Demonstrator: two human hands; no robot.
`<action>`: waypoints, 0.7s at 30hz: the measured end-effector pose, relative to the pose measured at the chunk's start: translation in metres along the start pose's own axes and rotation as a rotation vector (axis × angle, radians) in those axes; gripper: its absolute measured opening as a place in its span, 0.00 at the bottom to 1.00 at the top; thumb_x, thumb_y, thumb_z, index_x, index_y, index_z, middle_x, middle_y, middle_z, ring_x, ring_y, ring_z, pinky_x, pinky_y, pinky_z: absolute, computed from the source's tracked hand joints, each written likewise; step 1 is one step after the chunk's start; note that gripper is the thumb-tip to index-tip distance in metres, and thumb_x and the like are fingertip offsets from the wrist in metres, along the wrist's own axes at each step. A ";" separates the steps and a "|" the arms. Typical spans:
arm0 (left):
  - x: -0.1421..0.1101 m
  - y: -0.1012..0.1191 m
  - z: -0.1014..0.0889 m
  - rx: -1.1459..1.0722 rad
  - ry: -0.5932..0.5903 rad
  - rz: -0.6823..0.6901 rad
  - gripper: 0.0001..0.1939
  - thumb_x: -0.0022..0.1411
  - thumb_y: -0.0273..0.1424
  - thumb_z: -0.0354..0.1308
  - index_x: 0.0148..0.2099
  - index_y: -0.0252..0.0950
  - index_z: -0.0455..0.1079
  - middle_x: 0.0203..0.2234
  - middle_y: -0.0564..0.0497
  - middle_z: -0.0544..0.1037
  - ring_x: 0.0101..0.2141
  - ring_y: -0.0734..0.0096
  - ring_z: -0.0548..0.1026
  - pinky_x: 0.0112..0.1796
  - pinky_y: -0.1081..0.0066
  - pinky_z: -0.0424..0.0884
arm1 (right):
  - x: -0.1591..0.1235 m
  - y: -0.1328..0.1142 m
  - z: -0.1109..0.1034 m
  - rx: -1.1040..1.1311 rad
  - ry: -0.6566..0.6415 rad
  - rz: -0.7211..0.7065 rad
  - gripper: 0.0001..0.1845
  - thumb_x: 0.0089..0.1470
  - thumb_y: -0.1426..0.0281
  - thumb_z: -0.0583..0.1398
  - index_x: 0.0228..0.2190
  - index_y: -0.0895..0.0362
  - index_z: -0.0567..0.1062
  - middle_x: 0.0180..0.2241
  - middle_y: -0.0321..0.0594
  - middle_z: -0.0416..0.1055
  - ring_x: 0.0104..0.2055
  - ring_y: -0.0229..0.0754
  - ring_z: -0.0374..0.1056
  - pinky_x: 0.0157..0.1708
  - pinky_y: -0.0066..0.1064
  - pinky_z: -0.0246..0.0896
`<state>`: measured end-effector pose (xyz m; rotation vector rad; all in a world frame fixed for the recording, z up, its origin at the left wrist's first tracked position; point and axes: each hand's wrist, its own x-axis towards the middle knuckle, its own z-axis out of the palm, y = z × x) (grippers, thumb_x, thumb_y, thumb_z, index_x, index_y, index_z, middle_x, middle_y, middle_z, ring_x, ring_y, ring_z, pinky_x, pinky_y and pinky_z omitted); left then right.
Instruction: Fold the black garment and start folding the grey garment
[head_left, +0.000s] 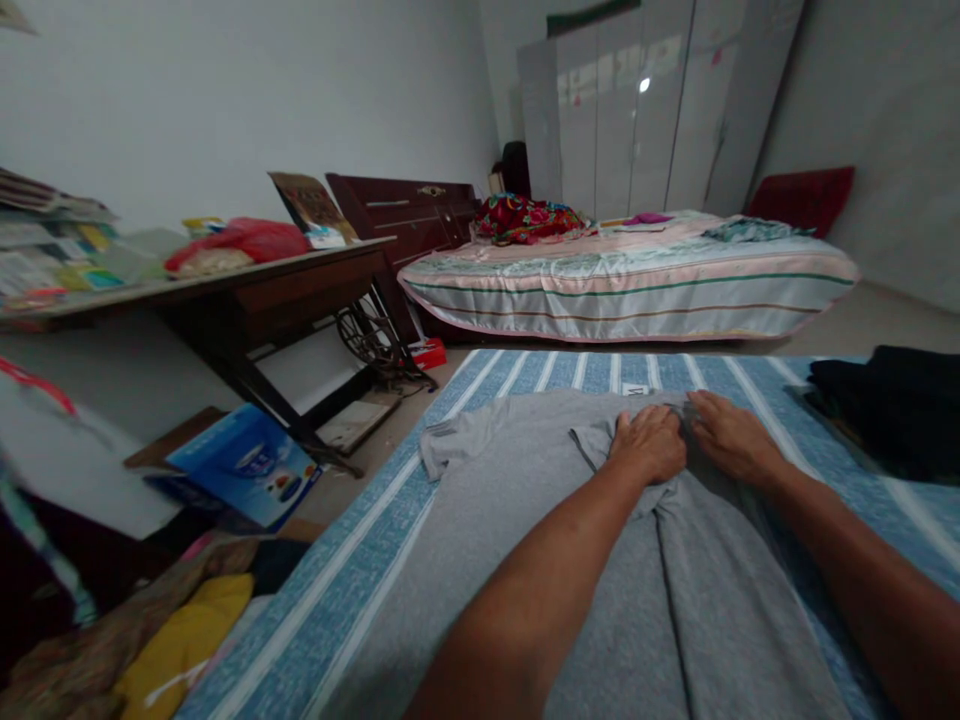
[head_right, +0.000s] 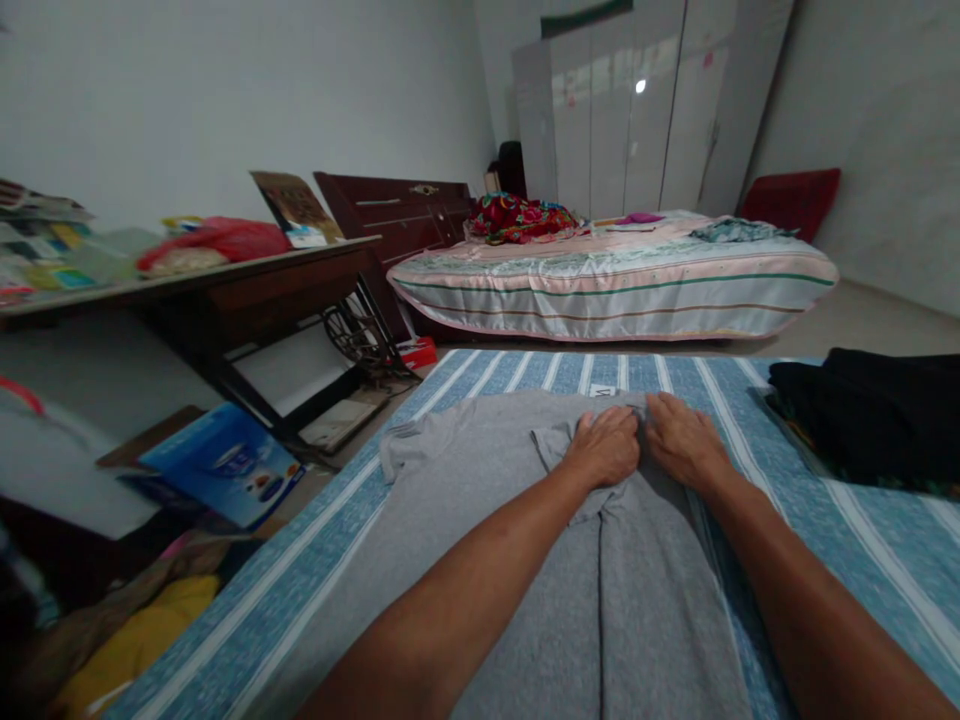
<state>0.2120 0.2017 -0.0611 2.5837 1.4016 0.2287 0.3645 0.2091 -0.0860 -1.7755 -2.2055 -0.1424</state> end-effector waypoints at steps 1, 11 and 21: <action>0.000 0.000 0.000 -0.007 -0.007 0.000 0.23 0.63 0.32 0.37 0.59 0.35 0.55 0.61 0.46 0.57 0.61 0.63 0.51 0.58 0.46 0.47 | 0.002 -0.001 0.002 0.036 0.008 -0.038 0.28 0.58 0.67 0.42 0.56 0.66 0.59 0.58 0.56 0.57 0.60 0.49 0.55 0.56 0.43 0.53; 0.002 0.000 -0.002 -0.031 0.000 -0.004 0.22 0.63 0.34 0.37 0.58 0.38 0.56 0.59 0.48 0.60 0.59 0.65 0.55 0.58 0.48 0.49 | -0.010 0.008 0.017 -0.005 -0.112 -0.072 0.25 0.60 0.63 0.39 0.50 0.49 0.68 0.58 0.42 0.61 0.61 0.51 0.52 0.52 0.55 0.53; 0.001 -0.003 -0.003 -0.123 0.036 -0.025 0.21 0.62 0.31 0.39 0.58 0.38 0.53 0.53 0.44 0.67 0.55 0.64 0.62 0.56 0.52 0.51 | -0.013 0.006 0.010 -0.062 -0.252 -0.095 0.25 0.60 0.62 0.40 0.55 0.49 0.63 0.62 0.44 0.53 0.64 0.51 0.45 0.53 0.63 0.45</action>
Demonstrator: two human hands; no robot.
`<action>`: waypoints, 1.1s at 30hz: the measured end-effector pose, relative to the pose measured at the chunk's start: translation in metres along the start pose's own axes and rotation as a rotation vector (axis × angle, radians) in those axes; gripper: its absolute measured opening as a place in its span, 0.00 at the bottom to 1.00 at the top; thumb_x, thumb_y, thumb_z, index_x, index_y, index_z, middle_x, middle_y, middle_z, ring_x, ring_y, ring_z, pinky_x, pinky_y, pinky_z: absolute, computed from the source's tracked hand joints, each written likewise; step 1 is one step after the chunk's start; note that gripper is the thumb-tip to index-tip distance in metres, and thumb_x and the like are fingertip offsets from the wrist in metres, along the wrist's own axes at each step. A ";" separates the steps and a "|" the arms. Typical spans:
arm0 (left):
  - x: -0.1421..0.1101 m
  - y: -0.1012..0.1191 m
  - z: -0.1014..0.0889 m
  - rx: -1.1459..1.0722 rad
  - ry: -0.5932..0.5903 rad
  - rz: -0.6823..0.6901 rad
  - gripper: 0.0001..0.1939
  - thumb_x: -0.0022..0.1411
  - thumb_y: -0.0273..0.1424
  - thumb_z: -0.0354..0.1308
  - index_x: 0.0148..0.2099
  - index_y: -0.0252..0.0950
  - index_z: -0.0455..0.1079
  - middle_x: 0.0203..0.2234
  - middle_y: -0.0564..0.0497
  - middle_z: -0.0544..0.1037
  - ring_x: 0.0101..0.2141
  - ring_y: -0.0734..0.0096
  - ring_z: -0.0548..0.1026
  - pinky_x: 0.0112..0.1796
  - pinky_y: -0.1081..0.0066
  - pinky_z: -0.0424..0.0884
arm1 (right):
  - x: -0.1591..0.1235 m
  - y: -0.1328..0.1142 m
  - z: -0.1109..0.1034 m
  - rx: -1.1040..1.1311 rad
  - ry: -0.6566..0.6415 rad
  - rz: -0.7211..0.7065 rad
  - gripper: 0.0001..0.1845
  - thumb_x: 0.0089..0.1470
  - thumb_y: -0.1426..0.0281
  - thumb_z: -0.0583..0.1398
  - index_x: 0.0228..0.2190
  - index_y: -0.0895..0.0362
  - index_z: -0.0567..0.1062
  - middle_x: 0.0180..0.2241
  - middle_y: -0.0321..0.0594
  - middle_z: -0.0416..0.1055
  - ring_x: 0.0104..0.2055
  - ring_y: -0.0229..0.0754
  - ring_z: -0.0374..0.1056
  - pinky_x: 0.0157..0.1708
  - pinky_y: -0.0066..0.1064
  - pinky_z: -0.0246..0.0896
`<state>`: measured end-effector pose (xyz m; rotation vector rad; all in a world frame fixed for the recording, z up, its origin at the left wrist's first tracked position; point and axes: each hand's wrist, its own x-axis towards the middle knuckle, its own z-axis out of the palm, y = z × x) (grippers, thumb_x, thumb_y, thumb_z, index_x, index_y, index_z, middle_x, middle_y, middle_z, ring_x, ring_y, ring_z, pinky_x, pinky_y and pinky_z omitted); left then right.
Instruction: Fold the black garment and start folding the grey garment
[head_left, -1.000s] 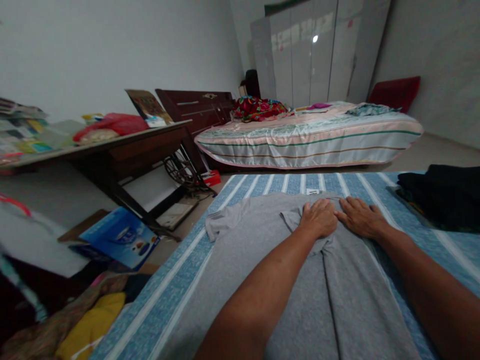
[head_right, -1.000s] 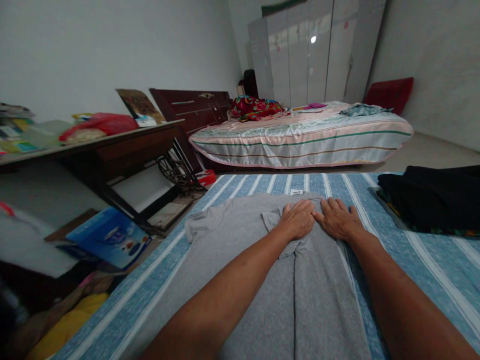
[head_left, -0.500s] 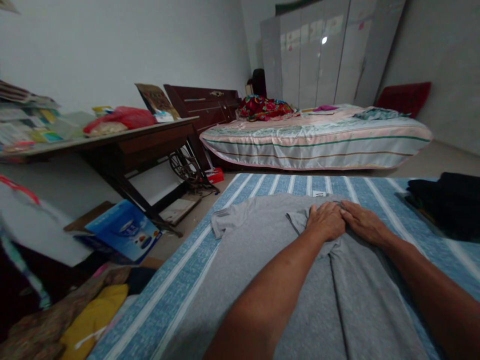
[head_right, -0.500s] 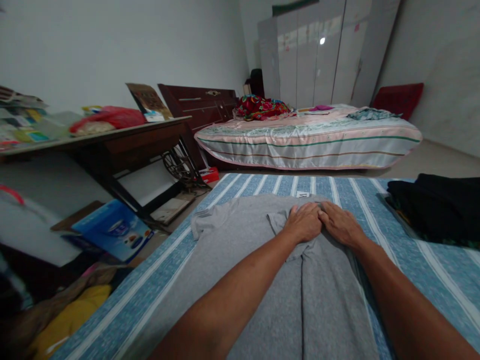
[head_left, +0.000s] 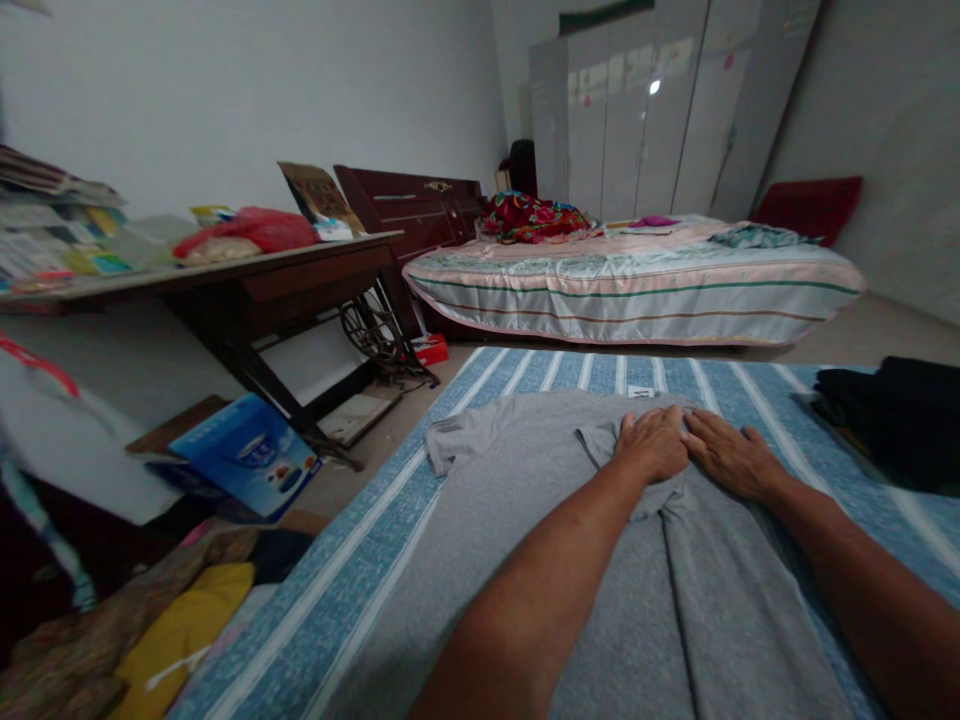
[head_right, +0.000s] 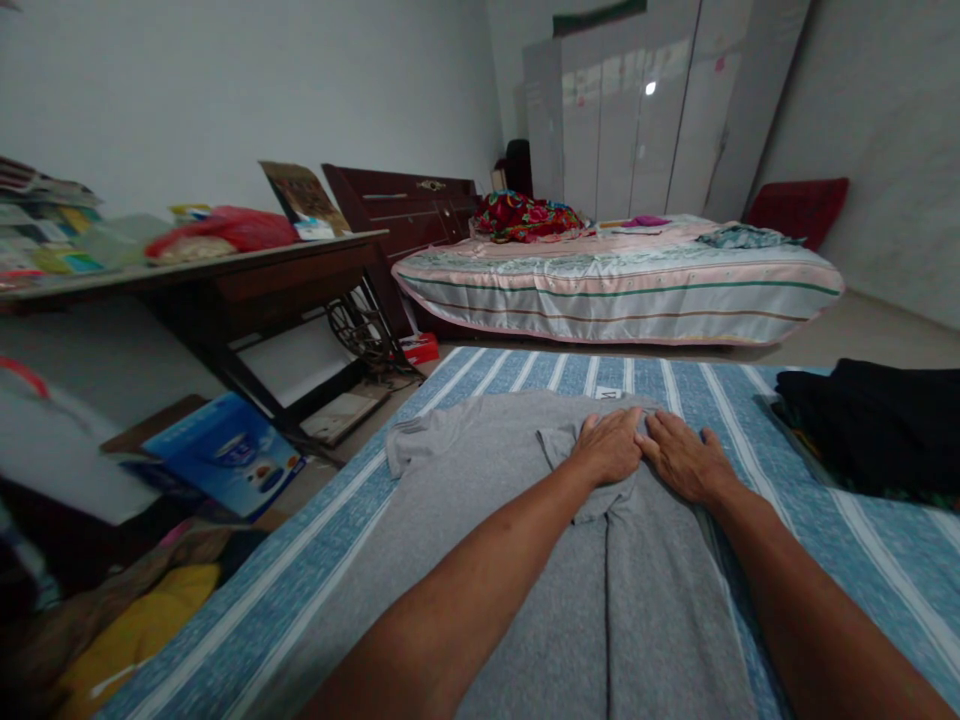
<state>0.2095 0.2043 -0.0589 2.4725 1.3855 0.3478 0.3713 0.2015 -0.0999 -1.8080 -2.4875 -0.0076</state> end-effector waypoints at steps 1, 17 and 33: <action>0.000 0.000 0.001 -0.003 0.007 -0.004 0.22 0.62 0.32 0.39 0.58 0.38 0.52 0.53 0.43 0.67 0.55 0.63 0.62 0.56 0.52 0.51 | 0.001 0.000 -0.001 0.017 -0.004 0.012 0.26 0.60 0.62 0.40 0.55 0.49 0.63 0.62 0.44 0.52 0.64 0.51 0.45 0.54 0.62 0.45; 0.011 -0.007 0.001 -0.005 -0.020 -0.007 0.29 0.63 0.38 0.40 0.64 0.35 0.44 0.61 0.43 0.59 0.61 0.66 0.53 0.59 0.54 0.45 | -0.030 -0.033 -0.031 0.145 -0.035 0.000 0.38 0.60 0.50 0.35 0.61 0.61 0.54 0.64 0.51 0.46 0.65 0.50 0.40 0.59 0.54 0.38; 0.020 -0.011 -0.013 -0.024 -0.002 -0.018 0.29 0.60 0.31 0.47 0.63 0.36 0.51 0.60 0.47 0.61 0.59 0.68 0.58 0.58 0.63 0.51 | -0.050 -0.046 -0.040 0.117 -0.045 -0.001 0.46 0.56 0.43 0.37 0.62 0.65 0.49 0.64 0.57 0.40 0.66 0.55 0.36 0.60 0.54 0.33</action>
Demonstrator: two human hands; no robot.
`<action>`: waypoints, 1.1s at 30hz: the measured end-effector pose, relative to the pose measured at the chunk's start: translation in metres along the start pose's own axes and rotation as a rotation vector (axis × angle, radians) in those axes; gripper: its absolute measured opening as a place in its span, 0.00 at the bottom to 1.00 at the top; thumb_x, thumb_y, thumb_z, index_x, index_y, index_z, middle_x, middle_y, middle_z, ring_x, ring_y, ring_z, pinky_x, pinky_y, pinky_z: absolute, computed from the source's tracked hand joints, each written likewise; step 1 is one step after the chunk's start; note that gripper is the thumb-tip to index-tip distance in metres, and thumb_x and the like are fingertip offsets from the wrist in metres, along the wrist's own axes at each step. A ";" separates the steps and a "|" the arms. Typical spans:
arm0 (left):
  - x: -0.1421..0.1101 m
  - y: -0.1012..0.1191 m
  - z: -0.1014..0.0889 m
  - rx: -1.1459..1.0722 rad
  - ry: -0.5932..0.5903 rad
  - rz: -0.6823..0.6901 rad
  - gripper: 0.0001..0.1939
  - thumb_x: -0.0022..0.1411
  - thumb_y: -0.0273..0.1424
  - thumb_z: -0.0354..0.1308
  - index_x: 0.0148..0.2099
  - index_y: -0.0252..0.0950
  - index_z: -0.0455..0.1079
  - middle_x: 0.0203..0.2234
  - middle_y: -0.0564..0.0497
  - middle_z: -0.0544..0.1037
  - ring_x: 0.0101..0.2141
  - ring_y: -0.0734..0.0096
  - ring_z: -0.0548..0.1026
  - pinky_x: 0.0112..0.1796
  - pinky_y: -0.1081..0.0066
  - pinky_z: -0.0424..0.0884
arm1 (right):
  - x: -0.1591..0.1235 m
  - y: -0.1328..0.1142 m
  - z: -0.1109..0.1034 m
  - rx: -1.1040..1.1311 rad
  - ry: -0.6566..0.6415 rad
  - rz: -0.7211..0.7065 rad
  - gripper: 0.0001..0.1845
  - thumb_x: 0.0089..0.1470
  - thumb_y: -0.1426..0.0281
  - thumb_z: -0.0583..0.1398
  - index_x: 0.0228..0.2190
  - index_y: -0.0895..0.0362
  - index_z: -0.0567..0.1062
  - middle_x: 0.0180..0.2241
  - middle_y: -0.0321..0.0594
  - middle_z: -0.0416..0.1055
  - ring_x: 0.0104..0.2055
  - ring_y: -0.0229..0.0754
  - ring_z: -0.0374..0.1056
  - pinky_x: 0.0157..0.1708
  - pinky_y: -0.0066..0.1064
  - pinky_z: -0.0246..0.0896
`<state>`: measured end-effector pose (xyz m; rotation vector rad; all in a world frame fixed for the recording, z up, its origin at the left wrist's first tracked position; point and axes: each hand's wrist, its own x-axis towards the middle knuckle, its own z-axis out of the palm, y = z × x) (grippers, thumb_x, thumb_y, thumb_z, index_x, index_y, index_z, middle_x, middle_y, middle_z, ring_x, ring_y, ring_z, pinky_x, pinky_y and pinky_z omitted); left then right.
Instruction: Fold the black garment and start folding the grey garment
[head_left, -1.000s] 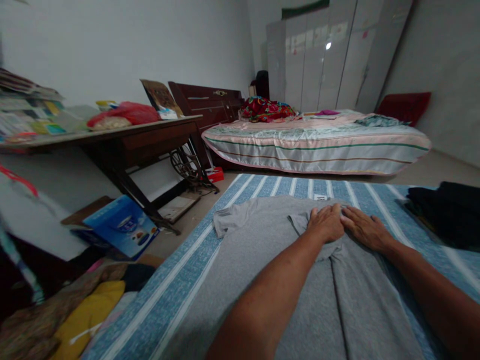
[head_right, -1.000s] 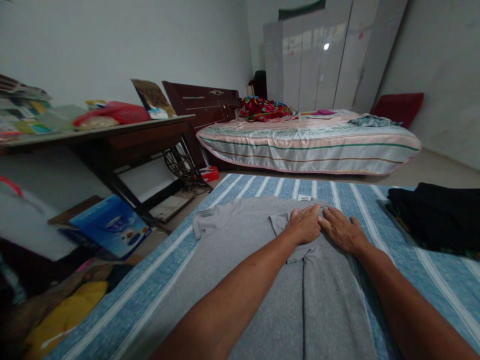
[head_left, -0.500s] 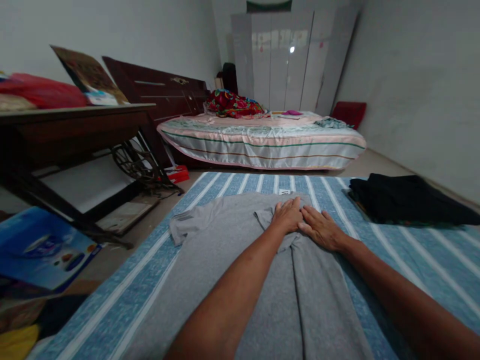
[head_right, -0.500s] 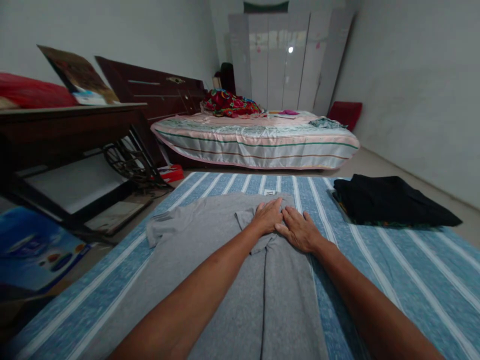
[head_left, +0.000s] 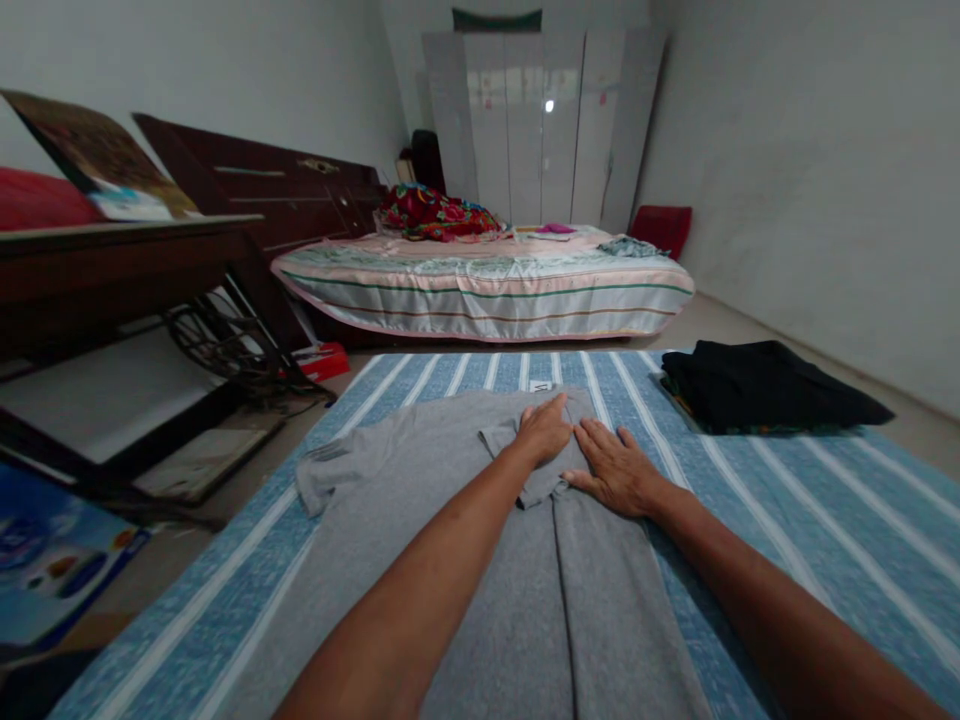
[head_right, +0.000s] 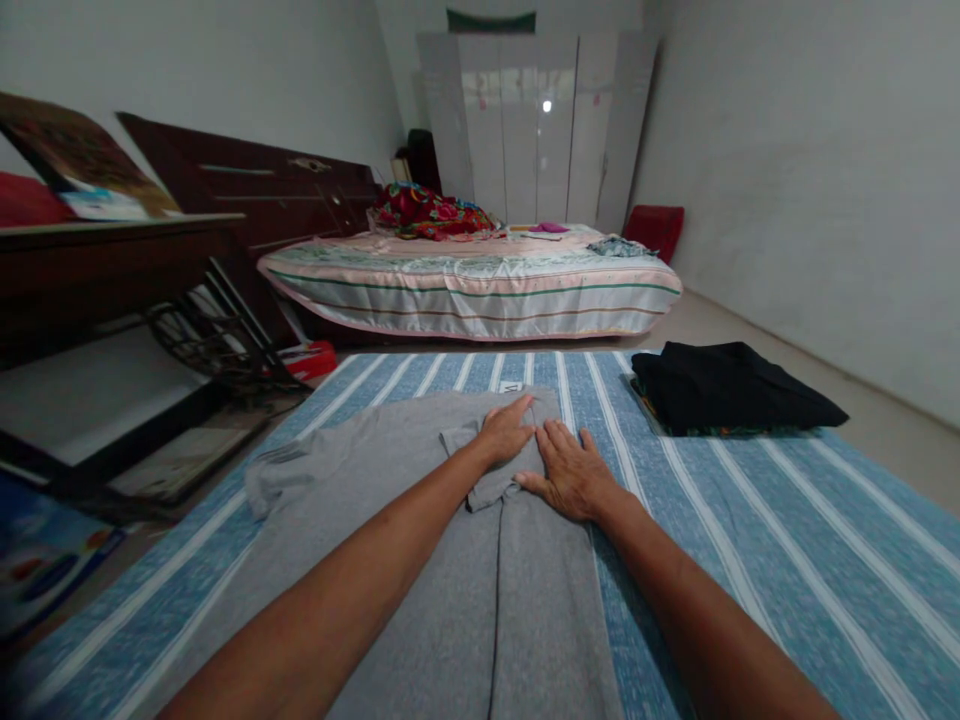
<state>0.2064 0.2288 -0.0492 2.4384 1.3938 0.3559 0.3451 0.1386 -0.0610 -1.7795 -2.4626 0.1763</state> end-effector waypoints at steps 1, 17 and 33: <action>0.000 -0.002 -0.006 -0.013 0.025 0.011 0.28 0.59 0.30 0.47 0.63 0.36 0.52 0.59 0.48 0.62 0.58 0.70 0.60 0.58 0.67 0.54 | 0.000 0.000 0.000 0.006 0.005 -0.003 0.46 0.56 0.44 0.37 0.62 0.65 0.49 0.64 0.57 0.40 0.66 0.55 0.36 0.60 0.54 0.33; -0.057 -0.037 -0.071 0.318 -0.024 -0.498 0.19 0.52 0.41 0.56 0.43 0.36 0.72 0.43 0.41 0.77 0.44 0.55 0.74 0.38 0.67 0.68 | 0.001 -0.002 -0.002 0.060 0.015 -0.007 0.50 0.54 0.41 0.37 0.62 0.67 0.50 0.64 0.59 0.41 0.66 0.57 0.36 0.59 0.56 0.33; -0.131 0.021 -0.052 0.347 -0.039 0.147 0.05 0.55 0.31 0.55 0.34 0.35 0.68 0.34 0.48 0.71 0.39 0.62 0.67 0.41 0.66 0.65 | 0.001 -0.003 -0.004 0.056 -0.002 0.001 0.49 0.55 0.42 0.36 0.62 0.68 0.50 0.64 0.58 0.41 0.66 0.56 0.35 0.59 0.55 0.32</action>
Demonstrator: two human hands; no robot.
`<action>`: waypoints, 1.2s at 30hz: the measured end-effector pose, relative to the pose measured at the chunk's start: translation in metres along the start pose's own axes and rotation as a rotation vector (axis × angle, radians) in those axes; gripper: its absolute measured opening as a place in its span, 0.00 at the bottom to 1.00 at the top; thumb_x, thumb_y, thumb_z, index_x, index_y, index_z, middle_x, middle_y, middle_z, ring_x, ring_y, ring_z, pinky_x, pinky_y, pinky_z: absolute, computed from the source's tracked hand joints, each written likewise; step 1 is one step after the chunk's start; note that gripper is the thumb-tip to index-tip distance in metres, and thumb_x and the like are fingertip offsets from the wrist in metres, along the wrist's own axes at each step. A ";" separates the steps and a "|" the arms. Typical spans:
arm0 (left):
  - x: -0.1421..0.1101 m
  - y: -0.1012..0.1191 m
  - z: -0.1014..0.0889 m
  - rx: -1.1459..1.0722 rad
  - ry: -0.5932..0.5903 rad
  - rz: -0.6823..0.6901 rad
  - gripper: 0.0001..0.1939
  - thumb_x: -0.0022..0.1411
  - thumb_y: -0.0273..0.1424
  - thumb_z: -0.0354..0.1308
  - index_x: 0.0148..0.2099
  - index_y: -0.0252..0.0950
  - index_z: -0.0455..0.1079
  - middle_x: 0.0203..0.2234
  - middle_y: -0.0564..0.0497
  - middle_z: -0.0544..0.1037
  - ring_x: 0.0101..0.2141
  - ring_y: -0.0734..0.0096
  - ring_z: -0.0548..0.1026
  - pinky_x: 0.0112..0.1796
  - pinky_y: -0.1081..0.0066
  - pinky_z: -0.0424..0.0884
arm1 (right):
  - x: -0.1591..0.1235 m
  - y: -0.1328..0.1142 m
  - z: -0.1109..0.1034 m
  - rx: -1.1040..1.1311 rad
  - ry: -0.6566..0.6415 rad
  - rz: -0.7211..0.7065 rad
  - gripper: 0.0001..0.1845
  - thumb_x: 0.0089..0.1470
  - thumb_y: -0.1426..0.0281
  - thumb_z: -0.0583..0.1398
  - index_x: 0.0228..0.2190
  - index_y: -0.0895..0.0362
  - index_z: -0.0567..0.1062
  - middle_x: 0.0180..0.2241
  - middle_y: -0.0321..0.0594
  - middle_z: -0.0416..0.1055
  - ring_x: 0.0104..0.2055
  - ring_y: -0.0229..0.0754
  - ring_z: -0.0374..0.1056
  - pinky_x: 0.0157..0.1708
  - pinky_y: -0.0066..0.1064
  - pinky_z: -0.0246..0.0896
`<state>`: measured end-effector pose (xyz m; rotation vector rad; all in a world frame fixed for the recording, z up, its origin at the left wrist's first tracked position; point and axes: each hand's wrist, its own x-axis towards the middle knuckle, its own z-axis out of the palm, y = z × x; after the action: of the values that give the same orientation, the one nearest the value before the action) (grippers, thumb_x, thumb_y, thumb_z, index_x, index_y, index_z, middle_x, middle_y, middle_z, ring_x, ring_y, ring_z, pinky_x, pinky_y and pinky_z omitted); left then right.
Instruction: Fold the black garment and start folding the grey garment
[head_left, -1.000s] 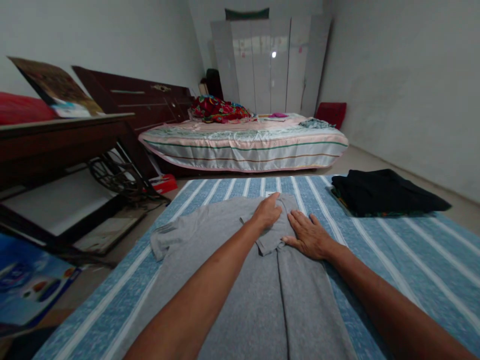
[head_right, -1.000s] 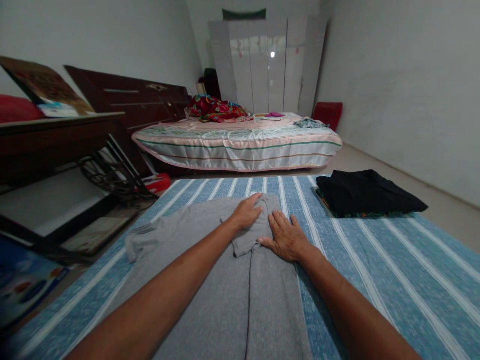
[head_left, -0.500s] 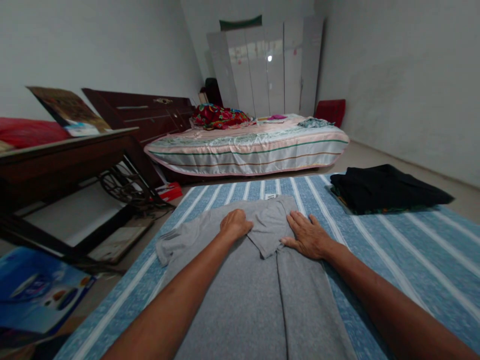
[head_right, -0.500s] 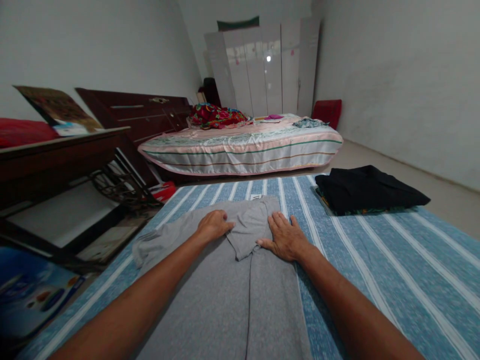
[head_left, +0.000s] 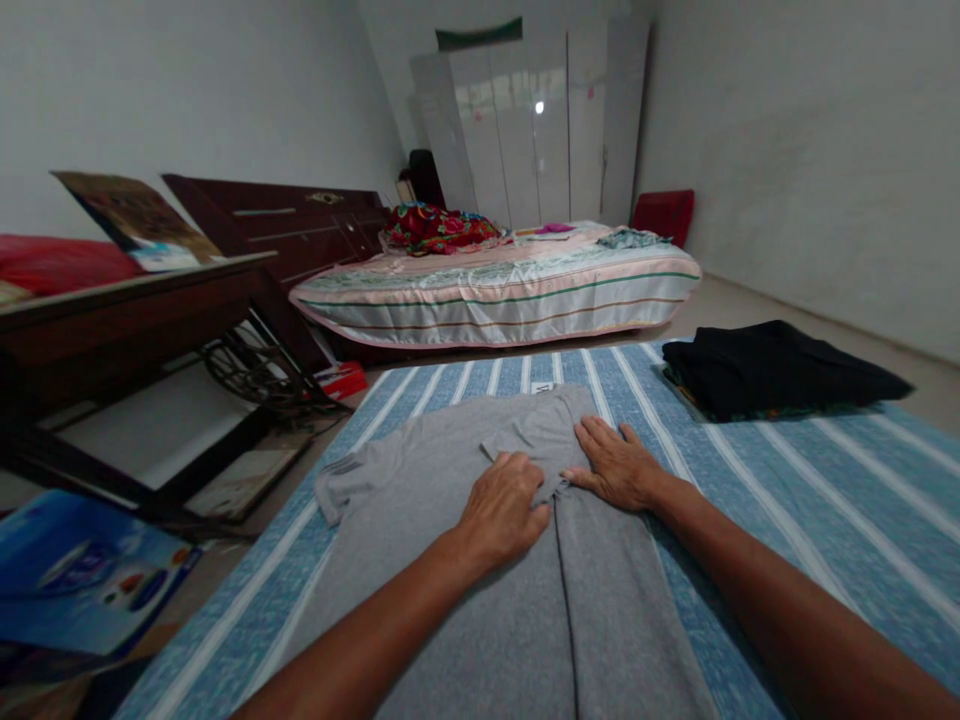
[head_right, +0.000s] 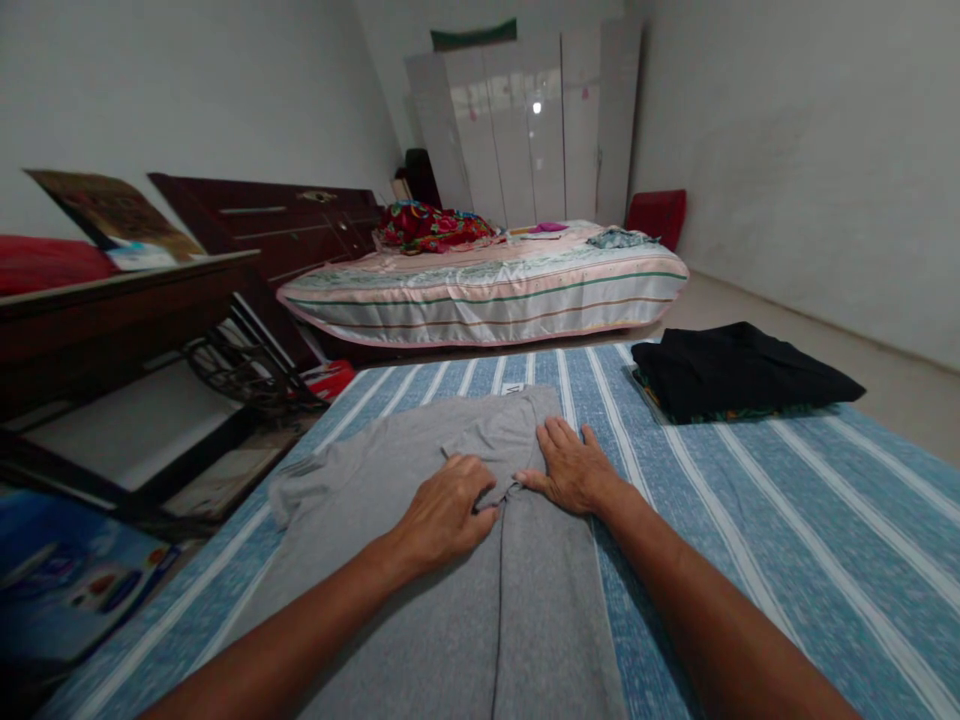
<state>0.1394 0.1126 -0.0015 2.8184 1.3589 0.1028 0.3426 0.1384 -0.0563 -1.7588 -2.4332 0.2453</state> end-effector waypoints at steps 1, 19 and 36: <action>0.000 -0.001 0.002 0.016 0.001 0.000 0.04 0.56 0.29 0.53 0.33 0.35 0.68 0.33 0.48 0.71 0.38 0.63 0.67 0.41 0.67 0.65 | 0.000 0.000 0.000 0.000 0.000 0.004 0.49 0.55 0.42 0.36 0.62 0.68 0.50 0.64 0.58 0.40 0.66 0.56 0.35 0.59 0.55 0.32; -0.015 0.013 0.007 0.085 0.010 0.141 0.05 0.61 0.27 0.50 0.34 0.36 0.67 0.32 0.48 0.71 0.35 0.65 0.68 0.37 0.67 0.65 | 0.001 0.003 0.000 0.039 -0.022 0.012 0.49 0.54 0.42 0.38 0.62 0.68 0.49 0.65 0.56 0.39 0.66 0.54 0.34 0.60 0.54 0.31; 0.039 -0.071 0.005 -0.086 -0.077 -0.653 0.11 0.53 0.37 0.56 0.36 0.38 0.73 0.36 0.46 0.78 0.40 0.60 0.75 0.36 0.69 0.66 | 0.002 0.002 0.000 0.004 -0.042 0.009 0.54 0.50 0.37 0.38 0.62 0.67 0.48 0.65 0.56 0.39 0.66 0.56 0.35 0.60 0.55 0.32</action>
<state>0.1085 0.1876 -0.0072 2.1455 2.0983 0.0414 0.3441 0.1409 -0.0569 -1.7814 -2.4516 0.2907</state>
